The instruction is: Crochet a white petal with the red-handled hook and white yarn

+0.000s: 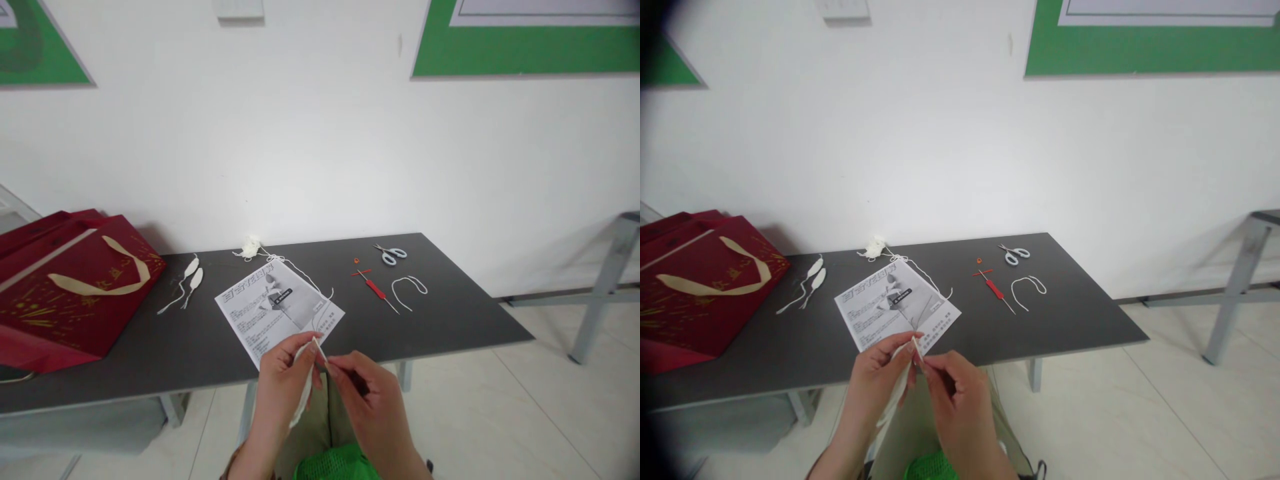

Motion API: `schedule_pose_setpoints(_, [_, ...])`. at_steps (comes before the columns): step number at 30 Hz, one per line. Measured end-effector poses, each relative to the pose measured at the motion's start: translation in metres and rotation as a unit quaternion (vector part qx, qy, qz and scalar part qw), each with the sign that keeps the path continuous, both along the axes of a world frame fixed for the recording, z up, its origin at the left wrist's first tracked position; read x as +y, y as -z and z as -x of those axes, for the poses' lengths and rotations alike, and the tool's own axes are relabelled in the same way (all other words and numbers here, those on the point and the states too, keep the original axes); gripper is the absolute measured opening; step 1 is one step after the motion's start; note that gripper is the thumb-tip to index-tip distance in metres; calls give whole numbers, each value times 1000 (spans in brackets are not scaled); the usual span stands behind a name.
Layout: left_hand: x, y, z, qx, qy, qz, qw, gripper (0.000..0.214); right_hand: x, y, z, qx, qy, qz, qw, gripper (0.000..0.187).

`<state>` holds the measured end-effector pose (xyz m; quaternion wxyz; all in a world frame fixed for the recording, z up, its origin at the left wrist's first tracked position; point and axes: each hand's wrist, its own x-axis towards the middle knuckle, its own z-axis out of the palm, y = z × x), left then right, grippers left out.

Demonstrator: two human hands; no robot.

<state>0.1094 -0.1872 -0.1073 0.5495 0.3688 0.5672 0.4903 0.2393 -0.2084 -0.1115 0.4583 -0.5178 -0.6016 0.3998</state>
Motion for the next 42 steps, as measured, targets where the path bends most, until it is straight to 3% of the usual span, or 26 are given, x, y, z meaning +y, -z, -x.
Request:
schedule_pose_setpoints(3, [0, 0, 0, -55, -1, 5, 998, 30, -6, 2, -2, -16, -1, -15, 1000, 22])
schedule_pose_setpoints(7, [-2, 1, 0, -127, 7, 13, 992, 27, -8, 7, -4, -2, 7, 17, 1000, 24])
schedule_pose_setpoints(11, [0, -4, 4, -212, 44, 67, 974, 22, -3, 9, -7, 6, 34, 21, 999, 23])
schedule_pose_setpoints(15, [0, -9, 7, -274, 70, 103, 954, 21, 1, 12, -9, 5, -28, 34, 999, 19])
schedule_pose_setpoints(19, [0, -4, 4, -266, 65, 86, 958, 18, 2, 18, -9, 68, -75, 73, 992, 20])
schedule_pose_setpoints(23, [-1, 2, 1, -251, 70, 60, 964, 19, 8, 20, -9, 160, -54, 102, 980, 21])
schedule_pose_setpoints(26, [-3, 3, -4, -251, 90, 53, 962, 19, 18, 18, -7, 217, -63, 88, 970, 37])
schedule_pose_setpoints(28, [-5, 2, -8, -249, 99, 52, 962, 20, 25, 14, -4, 257, -66, 95, 959, 38])
schedule_pose_setpoints(31, [-7, 3, -13, -253, 96, 50, 961, 21, 31, 10, 4, 322, -52, 137, 935, 25])
schedule_pose_setpoints(34, [-8, 6, -15, -256, 86, 46, 962, 20, 32, 9, 10, 381, -47, 151, 911, 29])
schedule_pose_setpoints(37, [-9, 8, -13, -247, 101, 41, 963, 18, 29, 10, 14, 400, -29, 140, 905, 30])
schedule_pose_setpoints(42, [-9, 8, -10, -237, 120, 50, 963, 18, 26, 10, 14, 372, -25, 130, 919, 31])
